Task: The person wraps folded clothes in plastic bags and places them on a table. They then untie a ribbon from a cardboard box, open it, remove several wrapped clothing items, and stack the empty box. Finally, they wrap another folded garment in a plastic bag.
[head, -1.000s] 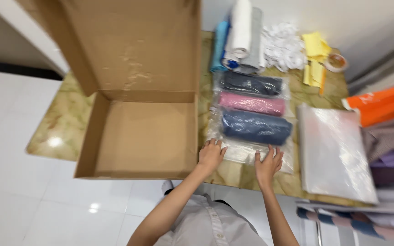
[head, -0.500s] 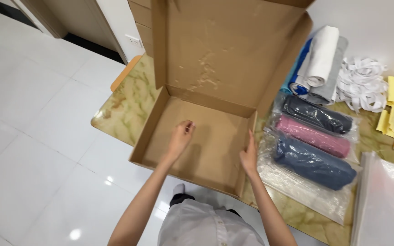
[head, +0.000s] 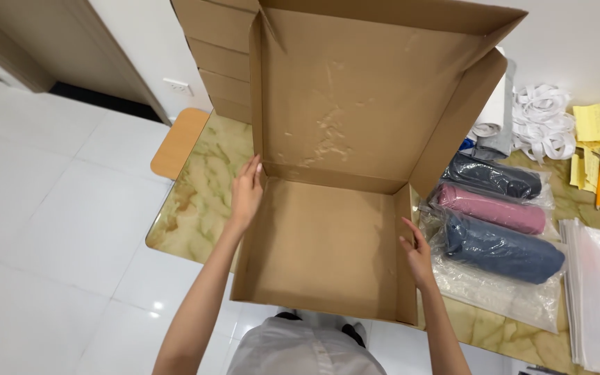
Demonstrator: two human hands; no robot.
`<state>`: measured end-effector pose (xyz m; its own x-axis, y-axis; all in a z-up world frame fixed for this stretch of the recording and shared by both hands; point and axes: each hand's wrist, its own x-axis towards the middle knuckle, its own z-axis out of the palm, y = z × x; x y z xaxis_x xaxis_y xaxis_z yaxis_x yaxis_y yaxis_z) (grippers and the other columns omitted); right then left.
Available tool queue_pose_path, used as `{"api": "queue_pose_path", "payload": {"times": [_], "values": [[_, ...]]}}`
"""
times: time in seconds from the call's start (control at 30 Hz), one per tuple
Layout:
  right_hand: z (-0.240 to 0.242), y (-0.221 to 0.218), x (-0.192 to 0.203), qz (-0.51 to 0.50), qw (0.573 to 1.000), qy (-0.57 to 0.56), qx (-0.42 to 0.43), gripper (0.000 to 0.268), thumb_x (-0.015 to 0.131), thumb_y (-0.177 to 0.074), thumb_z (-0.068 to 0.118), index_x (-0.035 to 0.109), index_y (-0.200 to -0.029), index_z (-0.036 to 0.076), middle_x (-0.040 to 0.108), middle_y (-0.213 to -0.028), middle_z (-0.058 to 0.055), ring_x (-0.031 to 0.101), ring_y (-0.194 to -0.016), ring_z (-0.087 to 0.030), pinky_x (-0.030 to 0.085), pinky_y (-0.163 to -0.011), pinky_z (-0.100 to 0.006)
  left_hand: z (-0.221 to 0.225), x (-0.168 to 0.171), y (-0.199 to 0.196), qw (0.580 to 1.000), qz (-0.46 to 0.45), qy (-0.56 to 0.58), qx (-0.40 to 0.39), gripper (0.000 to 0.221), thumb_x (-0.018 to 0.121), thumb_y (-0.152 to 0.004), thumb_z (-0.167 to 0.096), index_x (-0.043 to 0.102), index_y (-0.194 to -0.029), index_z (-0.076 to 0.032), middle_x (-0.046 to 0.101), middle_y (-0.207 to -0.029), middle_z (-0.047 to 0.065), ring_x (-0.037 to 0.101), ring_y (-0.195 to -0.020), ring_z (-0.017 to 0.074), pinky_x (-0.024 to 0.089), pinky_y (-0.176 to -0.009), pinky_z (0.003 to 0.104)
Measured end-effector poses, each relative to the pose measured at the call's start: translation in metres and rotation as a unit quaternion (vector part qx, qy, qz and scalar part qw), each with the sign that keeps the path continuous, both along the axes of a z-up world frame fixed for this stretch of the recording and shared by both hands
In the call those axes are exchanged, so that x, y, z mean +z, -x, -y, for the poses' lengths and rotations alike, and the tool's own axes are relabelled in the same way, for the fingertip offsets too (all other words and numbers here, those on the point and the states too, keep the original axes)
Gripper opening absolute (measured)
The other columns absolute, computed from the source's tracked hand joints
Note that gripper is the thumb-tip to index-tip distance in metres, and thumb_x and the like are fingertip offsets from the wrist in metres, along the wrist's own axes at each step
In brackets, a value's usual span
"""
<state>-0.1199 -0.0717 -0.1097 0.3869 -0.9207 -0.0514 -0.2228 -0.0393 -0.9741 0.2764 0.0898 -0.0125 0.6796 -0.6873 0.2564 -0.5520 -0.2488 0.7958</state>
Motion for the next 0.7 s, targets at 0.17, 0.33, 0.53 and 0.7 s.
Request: {"api": "queue_pose_path", "payload": {"times": [0.17,0.33,0.53,0.7], "values": [[0.022,0.014,-0.056,-0.015,0.999,0.014,-0.033,0.047,0.060,-0.095,-0.001,0.063,-0.140,0.013,0.053,-0.149,-0.015,0.038,-0.146,-0.027,0.031,-0.120,-0.045,-0.012,-0.019,-0.004,0.999,-0.011,0.030,-0.022,0.039,0.047,-0.107,-0.005,0.057,-0.144,-0.005,0.060,-0.137,0.025,0.056,-0.126,0.0440,0.046,-0.107,0.053],[0.007,-0.021,0.037,0.033,0.995,0.034,-0.090,0.067,0.066,-0.095,0.006,0.035,-0.154,0.003,0.039,-0.154,-0.029,0.033,-0.145,-0.046,0.028,-0.119,-0.060,-0.029,-0.032,0.001,0.998,-0.062,0.011,-0.023,0.038,0.044,-0.110,-0.017,0.057,-0.145,-0.012,0.057,-0.144,0.018,0.055,-0.130,0.0387,0.045,-0.110,0.051],[0.043,-0.018,0.031,0.150,0.984,-0.074,-0.052,0.054,0.033,-0.109,0.034,0.034,-0.158,0.010,0.041,-0.157,-0.016,0.030,-0.152,-0.034,0.023,-0.120,-0.050,-0.048,-0.049,0.004,0.993,-0.106,0.001,-0.044,0.037,0.044,-0.110,-0.022,0.060,-0.143,-0.015,0.058,-0.146,0.013,0.054,-0.134,0.0329,0.042,-0.113,0.046],[0.025,0.015,0.027,0.204,0.963,-0.169,-0.045,0.075,0.022,-0.098,0.075,0.049,-0.148,0.025,0.053,-0.151,-0.005,0.044,-0.147,-0.025,0.024,-0.113,-0.038,-0.055,-0.126,-0.032,0.978,-0.196,0.030,-0.064,0.026,0.049,-0.109,-0.025,0.071,-0.115,-0.014,0.068,-0.128,0.010,0.059,-0.128,0.0279,0.041,-0.113,0.046]]}}
